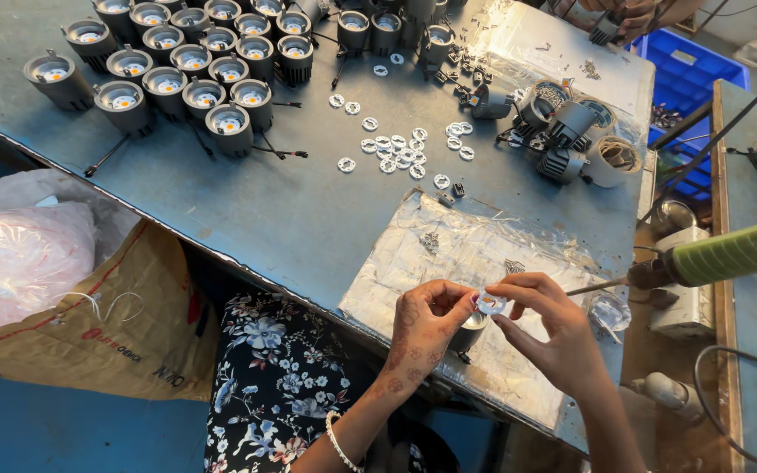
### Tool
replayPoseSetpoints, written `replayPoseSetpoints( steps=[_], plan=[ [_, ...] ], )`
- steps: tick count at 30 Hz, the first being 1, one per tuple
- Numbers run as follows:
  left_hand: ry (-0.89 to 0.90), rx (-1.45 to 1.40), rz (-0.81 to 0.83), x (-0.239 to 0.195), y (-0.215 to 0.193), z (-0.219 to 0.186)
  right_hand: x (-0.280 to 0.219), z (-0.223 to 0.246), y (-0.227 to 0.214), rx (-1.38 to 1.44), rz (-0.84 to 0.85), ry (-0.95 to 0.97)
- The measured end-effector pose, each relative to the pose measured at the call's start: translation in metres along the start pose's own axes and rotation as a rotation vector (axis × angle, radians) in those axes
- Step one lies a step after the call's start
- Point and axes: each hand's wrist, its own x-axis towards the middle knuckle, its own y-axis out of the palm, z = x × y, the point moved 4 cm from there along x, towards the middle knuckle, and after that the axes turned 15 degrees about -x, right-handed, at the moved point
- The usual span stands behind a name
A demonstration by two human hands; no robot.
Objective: The person assembles LED light units by placing small circular components into cylindrical housings and securing them with a green electric screwdriver. They handle multiple units one at a time, positioning parts and tightening screws on a blue workbench.
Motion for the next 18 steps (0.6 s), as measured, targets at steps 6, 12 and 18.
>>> replayPoseSetpoints(
  steps=[6, 12, 18],
  plan=[
    [-0.002, 0.035, 0.058, 0.003, -0.008, -0.001, 0.002, -0.007, 0.008, 0.039, 0.015, -0.043],
    [0.023, 0.097, 0.107, 0.004, -0.011, -0.001, 0.004, -0.015, 0.015, 0.078, 0.003, -0.036],
    [0.141, 0.053, 0.077, 0.005, -0.007, -0.001, -0.001, -0.03, 0.029, 0.529, 0.073, 0.132]
  ],
)
